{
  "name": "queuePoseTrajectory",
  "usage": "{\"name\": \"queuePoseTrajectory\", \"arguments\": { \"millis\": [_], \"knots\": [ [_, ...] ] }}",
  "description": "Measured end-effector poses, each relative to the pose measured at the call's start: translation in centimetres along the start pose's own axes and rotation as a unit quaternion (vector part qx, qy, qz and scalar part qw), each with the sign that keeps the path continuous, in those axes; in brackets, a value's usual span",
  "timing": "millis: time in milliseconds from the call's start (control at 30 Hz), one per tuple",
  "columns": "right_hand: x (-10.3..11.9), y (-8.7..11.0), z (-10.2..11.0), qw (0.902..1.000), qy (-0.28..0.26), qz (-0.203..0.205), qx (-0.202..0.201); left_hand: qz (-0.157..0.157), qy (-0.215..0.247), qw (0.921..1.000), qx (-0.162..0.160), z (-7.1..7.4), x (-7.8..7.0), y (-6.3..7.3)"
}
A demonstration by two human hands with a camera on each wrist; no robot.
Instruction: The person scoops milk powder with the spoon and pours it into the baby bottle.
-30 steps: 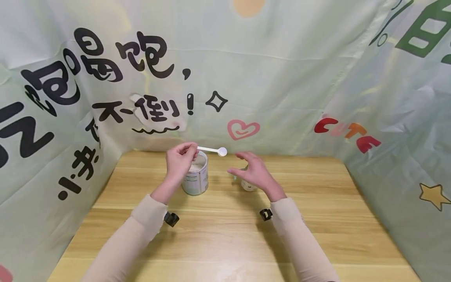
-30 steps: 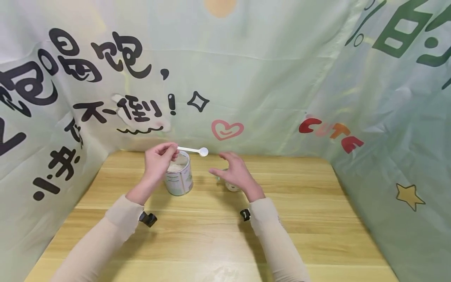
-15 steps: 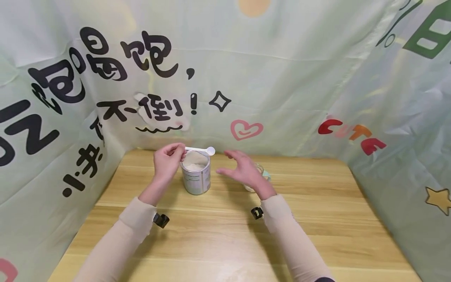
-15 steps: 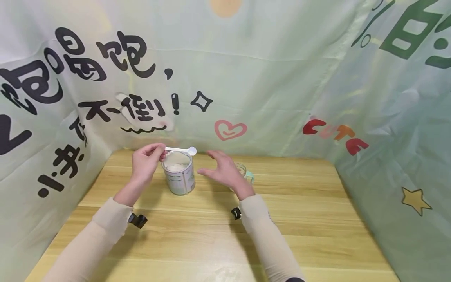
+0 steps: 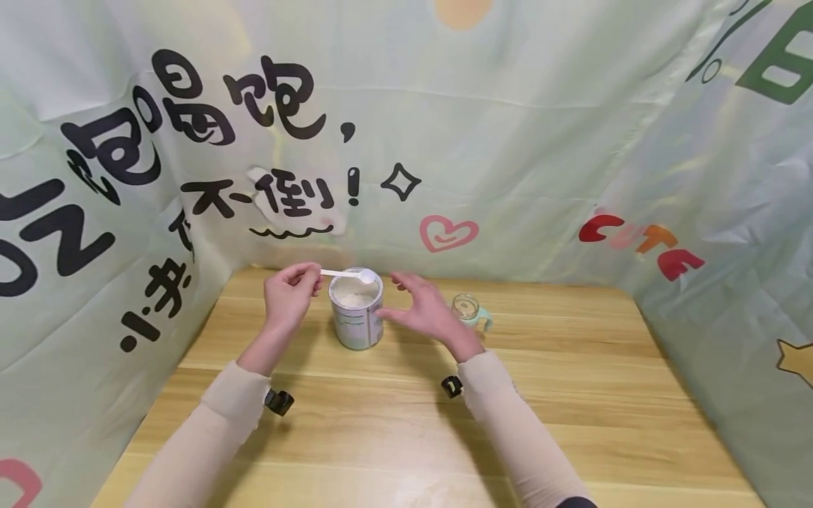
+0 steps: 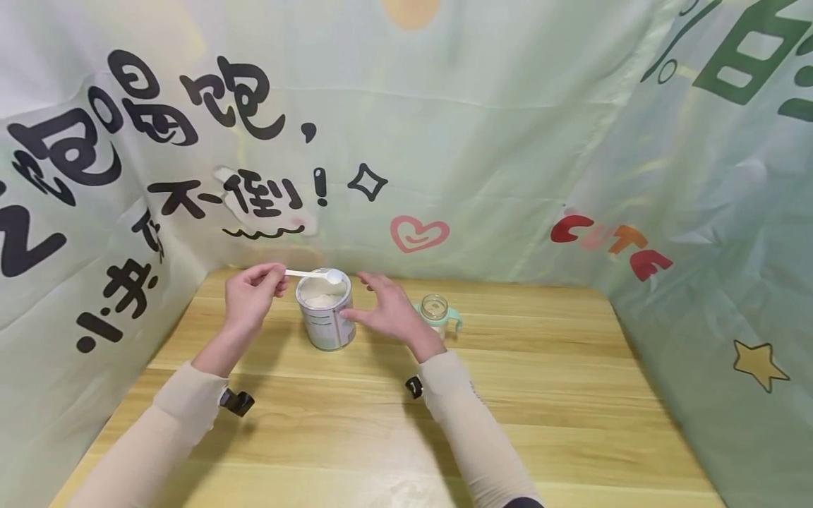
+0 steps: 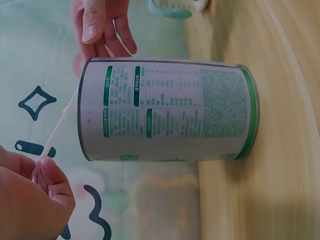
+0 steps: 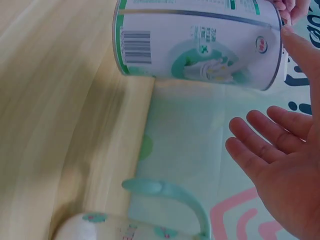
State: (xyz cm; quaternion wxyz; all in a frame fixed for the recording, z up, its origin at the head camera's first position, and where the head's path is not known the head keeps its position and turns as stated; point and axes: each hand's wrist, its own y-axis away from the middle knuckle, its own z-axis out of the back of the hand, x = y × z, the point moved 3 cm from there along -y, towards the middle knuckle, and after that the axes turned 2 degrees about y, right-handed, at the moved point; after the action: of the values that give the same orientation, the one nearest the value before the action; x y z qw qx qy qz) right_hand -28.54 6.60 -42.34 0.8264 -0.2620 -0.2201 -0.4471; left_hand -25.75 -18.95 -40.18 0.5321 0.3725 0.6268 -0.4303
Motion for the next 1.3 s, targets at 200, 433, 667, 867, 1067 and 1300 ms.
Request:
{"name": "queuePoseTrajectory", "arguments": {
  "millis": [200,433,667,867,1067,1300],
  "knots": [
    [0.4,-0.5,-0.8,0.9998,-0.001,0.018,-0.002,0.002,-0.006,1.0,-0.003,0.6,0.2,0.0],
    [0.5,-0.8,-1.6,0.9996,-0.016,0.021,-0.005,0.0,-0.011,0.9999,-0.003,1.1,0.3,-0.1],
    [0.8,-1.0,-1.9,0.9997,-0.022,0.012,-0.007,-0.045,-0.074,0.9962,0.008,1.5,0.3,0.0],
    [0.9,-1.2,-2.0,0.9996,-0.024,0.016,-0.007,-0.142,-0.173,0.9745,0.018,1.3,-0.2,0.3],
    [1.1,-1.3,-2.2,0.9993,-0.031,0.02,-0.002,-0.25,-0.229,0.9404,0.024,0.7,-0.7,0.7],
    [1.0,-1.4,-2.3,0.9993,-0.03,0.021,0.002,-0.328,-0.291,0.8954,0.08,-0.3,-0.7,1.1]
  ]
}}
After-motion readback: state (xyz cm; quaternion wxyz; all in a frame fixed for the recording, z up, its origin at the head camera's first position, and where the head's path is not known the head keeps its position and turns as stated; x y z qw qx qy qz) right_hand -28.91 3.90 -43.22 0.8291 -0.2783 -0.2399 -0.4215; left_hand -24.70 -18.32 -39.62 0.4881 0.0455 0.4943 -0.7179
